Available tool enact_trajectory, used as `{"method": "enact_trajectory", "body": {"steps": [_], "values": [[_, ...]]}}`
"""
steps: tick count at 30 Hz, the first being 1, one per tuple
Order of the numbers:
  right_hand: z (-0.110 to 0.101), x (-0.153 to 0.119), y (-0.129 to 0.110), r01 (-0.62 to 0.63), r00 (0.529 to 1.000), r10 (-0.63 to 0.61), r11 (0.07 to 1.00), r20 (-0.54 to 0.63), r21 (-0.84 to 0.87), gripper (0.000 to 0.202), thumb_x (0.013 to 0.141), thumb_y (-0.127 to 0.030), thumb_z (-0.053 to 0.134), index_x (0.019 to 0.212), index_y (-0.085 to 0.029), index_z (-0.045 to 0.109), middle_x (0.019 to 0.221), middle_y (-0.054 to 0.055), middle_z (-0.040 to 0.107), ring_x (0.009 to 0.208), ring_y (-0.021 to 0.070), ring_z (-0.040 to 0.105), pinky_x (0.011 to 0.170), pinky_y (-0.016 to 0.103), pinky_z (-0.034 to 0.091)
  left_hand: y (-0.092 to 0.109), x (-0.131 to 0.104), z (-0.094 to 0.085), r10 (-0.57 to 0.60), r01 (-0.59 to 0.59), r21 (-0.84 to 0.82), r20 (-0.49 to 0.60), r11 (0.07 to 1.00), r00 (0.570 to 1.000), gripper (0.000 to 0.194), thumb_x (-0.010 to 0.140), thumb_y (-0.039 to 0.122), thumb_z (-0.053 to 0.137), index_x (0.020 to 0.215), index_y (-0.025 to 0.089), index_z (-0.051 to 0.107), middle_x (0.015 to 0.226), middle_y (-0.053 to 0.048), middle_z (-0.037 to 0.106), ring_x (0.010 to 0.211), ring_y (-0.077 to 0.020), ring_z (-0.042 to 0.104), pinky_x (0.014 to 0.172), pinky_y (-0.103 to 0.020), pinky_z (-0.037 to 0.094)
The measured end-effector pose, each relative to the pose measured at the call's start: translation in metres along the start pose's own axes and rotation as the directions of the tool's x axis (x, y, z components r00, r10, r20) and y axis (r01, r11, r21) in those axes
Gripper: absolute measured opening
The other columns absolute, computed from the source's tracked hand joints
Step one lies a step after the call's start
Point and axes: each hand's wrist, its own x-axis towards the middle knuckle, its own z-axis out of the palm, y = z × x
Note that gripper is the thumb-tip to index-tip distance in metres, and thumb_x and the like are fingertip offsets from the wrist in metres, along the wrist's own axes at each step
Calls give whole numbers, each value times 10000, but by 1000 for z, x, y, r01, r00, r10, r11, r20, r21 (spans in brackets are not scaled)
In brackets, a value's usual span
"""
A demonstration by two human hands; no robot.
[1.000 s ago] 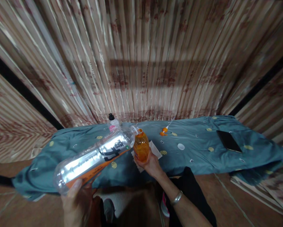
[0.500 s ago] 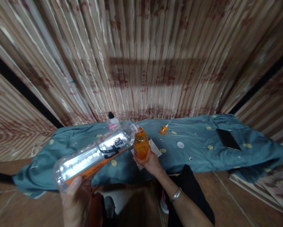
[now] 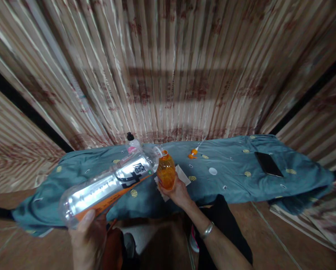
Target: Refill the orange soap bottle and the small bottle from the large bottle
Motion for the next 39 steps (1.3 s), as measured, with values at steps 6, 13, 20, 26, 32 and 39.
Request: {"method": "enact_trajectory", "body": {"steps": [6, 13, 20, 26, 32, 39], "values": [[1, 0, 1, 0, 1000, 0, 1000, -3, 5, 626, 736, -414, 833, 1269, -244, 552, 1059, 53, 801, 978, 296, 785, 848, 410, 624, 0, 0, -1, 11, -11, 28, 14, 1000, 1000, 504, 490, 386, 876, 979, 333, 763, 1010, 3, 752, 965, -260, 682, 777, -343, 616], [3, 2, 4, -6, 1000, 6, 1000, -1, 28, 592, 735, -425, 829, 1230, -240, 564, 1063, 60, 800, 965, 289, 782, 843, 418, 629, 1, 0, 1, 25, -26, 26, 29, 999, 999, 625, 471, 439, 899, 1050, 264, 742, 1073, -20, 749, 1032, -270, 670, 853, -356, 601], [0, 1, 1, -33, 999, 33, 999, 10, 16, 723, 704, -421, 847, 1326, -230, 532, 1107, 65, 801, 1011, 293, 783, 889, 432, 635, 2, -1, 2, 31, -32, 22, 29, 999, 999, 629, 462, 430, 911, 1044, 254, 750, 1102, -13, 743, 1032, -247, 652, 769, -294, 613], [0, 1, 0, -36, 999, 36, 999, 11, 18, 679, 719, -436, 833, 1300, -233, 546, 1071, 56, 805, 979, 295, 788, 857, 424, 638, 1, -1, 2, 19, -19, 9, 9, 1000, 1000, 684, 438, 411, 912, 1085, 262, 747, 1163, -23, 734, 1059, -257, 641, 742, -282, 614], [1, 1, 1, -11, 1000, 11, 1000, 1, 28, 629, 732, -439, 820, 1264, -227, 559, 1061, 69, 804, 963, 297, 788, 852, 424, 635, -1, 3, -2, -2, 3, -27, 13, 1000, 1000, 700, 427, 381, 932, 1083, 269, 717, 1100, -10, 738, 1022, -250, 655, 758, -308, 626], [2, 1, 3, -14, 1000, 14, 999, 8, 33, 621, 734, -458, 812, 1245, -224, 550, 1072, 78, 800, 983, 302, 782, 862, 430, 626, 3, 0, 3, -13, 13, -7, -14, 1000, 1000, 619, 414, 397, 928, 978, 248, 725, 976, 0, 747, 974, -231, 675, 758, -285, 624]]}}
